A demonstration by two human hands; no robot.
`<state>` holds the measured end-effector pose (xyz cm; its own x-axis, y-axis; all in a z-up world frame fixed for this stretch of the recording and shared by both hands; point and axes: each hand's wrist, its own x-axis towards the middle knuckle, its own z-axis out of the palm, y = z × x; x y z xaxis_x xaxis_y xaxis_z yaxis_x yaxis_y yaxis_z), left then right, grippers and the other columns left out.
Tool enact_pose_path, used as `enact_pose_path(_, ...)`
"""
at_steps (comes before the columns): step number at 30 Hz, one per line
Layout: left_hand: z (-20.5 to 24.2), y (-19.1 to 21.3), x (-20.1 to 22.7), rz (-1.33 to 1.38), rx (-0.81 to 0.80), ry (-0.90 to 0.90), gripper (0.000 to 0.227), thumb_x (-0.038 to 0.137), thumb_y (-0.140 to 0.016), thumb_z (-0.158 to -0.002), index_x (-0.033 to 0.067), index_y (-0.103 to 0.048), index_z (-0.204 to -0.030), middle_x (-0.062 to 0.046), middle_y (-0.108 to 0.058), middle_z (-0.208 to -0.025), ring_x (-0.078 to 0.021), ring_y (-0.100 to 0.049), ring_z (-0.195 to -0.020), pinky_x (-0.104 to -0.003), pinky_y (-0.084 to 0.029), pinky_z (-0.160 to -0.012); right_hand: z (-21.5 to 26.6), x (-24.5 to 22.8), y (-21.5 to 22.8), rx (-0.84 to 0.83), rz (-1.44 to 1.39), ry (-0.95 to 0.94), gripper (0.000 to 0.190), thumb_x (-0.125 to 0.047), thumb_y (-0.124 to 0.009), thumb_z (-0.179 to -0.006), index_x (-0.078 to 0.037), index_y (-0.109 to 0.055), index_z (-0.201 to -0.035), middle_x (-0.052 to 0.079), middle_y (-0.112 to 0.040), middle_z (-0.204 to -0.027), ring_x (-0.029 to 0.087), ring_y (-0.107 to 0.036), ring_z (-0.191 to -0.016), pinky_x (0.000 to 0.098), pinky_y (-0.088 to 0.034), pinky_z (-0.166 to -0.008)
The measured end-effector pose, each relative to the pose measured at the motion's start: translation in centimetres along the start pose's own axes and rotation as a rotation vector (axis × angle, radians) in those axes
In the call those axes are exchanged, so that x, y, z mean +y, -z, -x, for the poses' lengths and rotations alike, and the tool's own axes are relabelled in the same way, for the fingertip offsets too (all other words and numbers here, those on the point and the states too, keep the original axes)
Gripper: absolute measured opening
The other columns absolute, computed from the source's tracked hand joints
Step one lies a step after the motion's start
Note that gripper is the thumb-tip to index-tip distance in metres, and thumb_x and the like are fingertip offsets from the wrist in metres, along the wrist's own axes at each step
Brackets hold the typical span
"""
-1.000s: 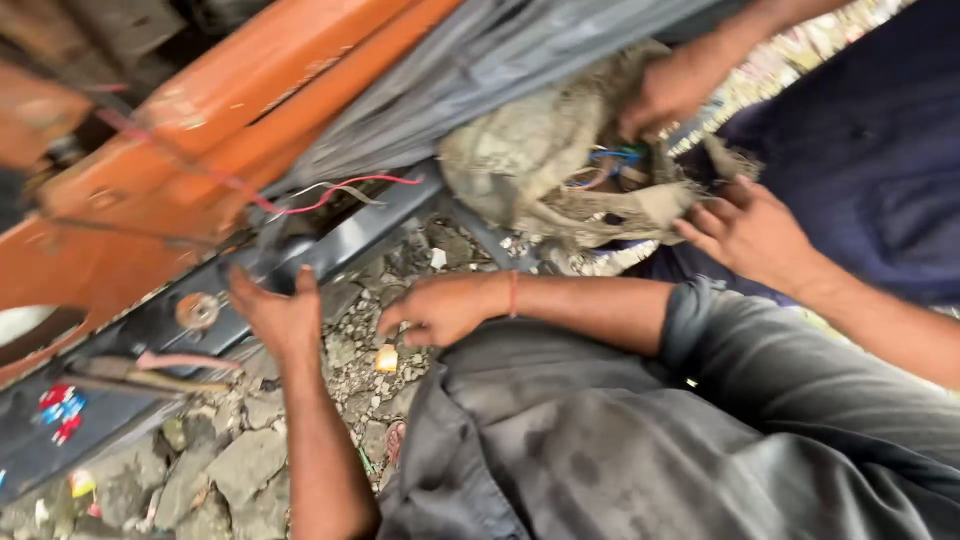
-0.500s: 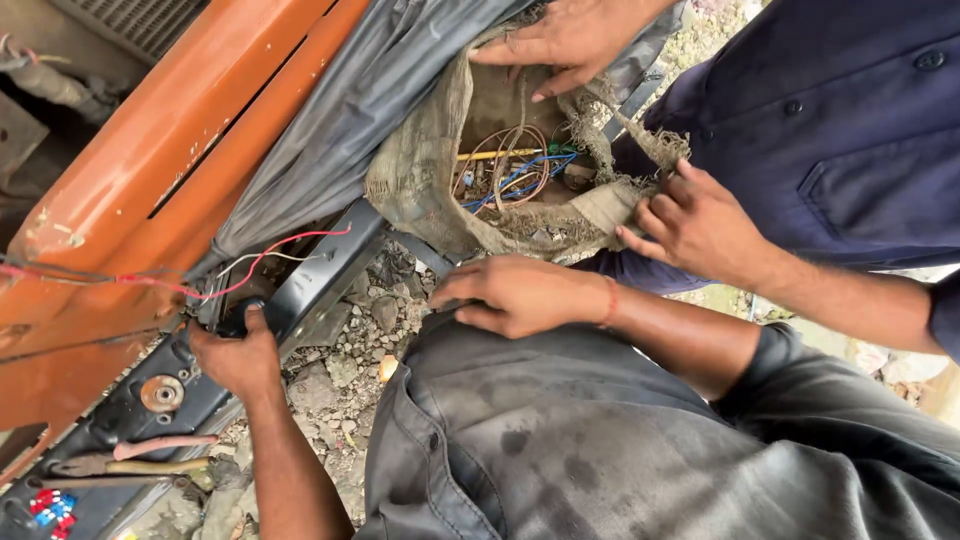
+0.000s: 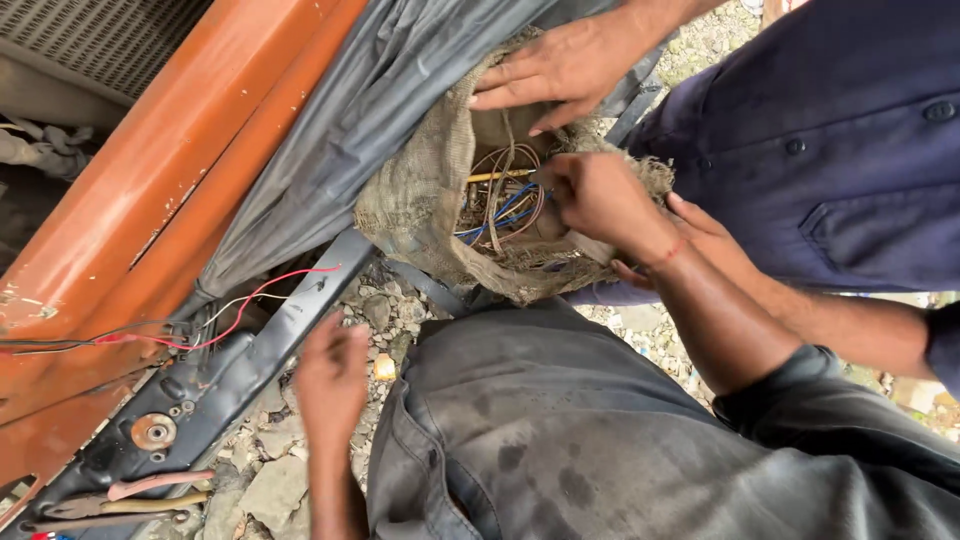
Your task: Inspecting and repairing the wiring for a vehicle's horn and front assembly.
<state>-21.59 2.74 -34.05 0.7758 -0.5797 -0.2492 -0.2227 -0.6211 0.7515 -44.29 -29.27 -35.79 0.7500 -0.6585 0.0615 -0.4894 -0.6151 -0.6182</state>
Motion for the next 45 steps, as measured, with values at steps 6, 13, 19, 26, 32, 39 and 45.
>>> enact_pose_path(6,-2.5,-4.8,11.3,-0.094,-0.351,-0.479,0.039,0.030,-0.071,-0.093,0.0134,-0.071,-0.128,-0.011,-0.075,-0.099,-0.0213,-0.073,-0.085,-0.034,-0.057,-0.077,-3.8,4.0,-9.3,-0.198,0.349,-0.099,0.015,-0.021,-0.073,-0.079,-0.007,-0.078,-0.081,0.018,-0.073,-0.079,0.037,-0.073,-0.075,0.0478,-0.059,-0.073)
enact_pose_path(13,-7.0,-11.1,9.2,-0.756,-0.498,-0.597,0.054,0.022,-0.058,-0.098,0.0108,-0.053,-0.151,-0.017,-0.073,-0.085,-0.0375,-0.072,-0.084,-0.051,-0.055,-0.076,-4.7,0.4,-8.8,-0.265,0.358,-0.139,0.022,-0.023,-0.078,-0.066,-0.010,-0.078,-0.085,0.021,-0.074,-0.080,0.040,-0.072,-0.077,0.0509,-0.059,-0.070)
enact_pose_path(19,-5.3,-8.1,9.5,-0.774,-0.312,-0.582,0.042,0.035,-0.063,-0.096,0.0047,-0.065,-0.125,-0.022,-0.071,-0.093,-0.0425,-0.071,-0.084,-0.054,-0.056,-0.075,-5.0,2.8,-11.0,-0.256,0.474,-0.140,0.013,-0.021,-0.075,-0.075,-0.008,-0.078,-0.078,0.019,-0.074,-0.083,0.037,-0.074,-0.078,0.0476,-0.060,-0.072)
enact_pose_path(26,-4.6,-6.0,8.6,-0.609,-0.191,-0.672,0.049,0.039,-0.067,-0.091,0.0045,-0.066,-0.126,-0.021,-0.073,-0.093,-0.0415,-0.071,-0.088,-0.053,-0.055,-0.078,-1.9,1.0,-2.9,-0.063,-0.275,0.109,0.029,-0.011,-0.073,-0.085,0.000,-0.072,-0.112,0.017,-0.074,-0.107,0.028,-0.069,-0.096,0.0397,-0.055,-0.084)
enact_pose_path(32,-4.5,-5.8,9.2,-0.608,-0.280,-0.561,0.054,0.043,-0.065,-0.092,0.0059,-0.064,-0.132,-0.024,-0.074,-0.097,-0.0430,-0.070,-0.093,-0.054,-0.054,-0.083,-0.6,-1.4,1.0,0.050,-1.008,-0.011,0.031,-0.004,-0.062,-0.104,-0.002,-0.062,-0.134,0.004,-0.072,-0.116,0.012,-0.063,-0.106,0.0284,-0.051,-0.093)
enact_pose_path(39,-6.1,-7.7,7.8,-0.477,-0.309,-0.477,0.063,0.046,-0.064,-0.092,0.0019,-0.059,-0.137,-0.028,-0.071,-0.110,-0.0451,-0.069,-0.104,-0.053,-0.052,-0.092,-1.0,-3.6,1.1,-0.326,0.591,-0.204,0.022,-0.020,-0.071,-0.086,-0.004,-0.077,-0.100,0.019,-0.072,-0.090,0.034,-0.071,-0.085,0.0437,-0.058,-0.078)
enact_pose_path(45,-5.3,-6.4,10.3,-0.369,-0.373,-0.493,0.070,0.051,-0.064,-0.091,0.0069,-0.054,-0.145,-0.027,-0.073,-0.105,-0.0430,-0.071,-0.100,-0.051,-0.052,-0.092,1.4,-5.9,5.9,-0.302,-0.215,-0.104,0.028,-0.029,-0.063,-0.096,-0.005,-0.070,-0.108,0.016,-0.067,-0.074,0.029,-0.061,-0.069,0.0435,-0.051,-0.066)
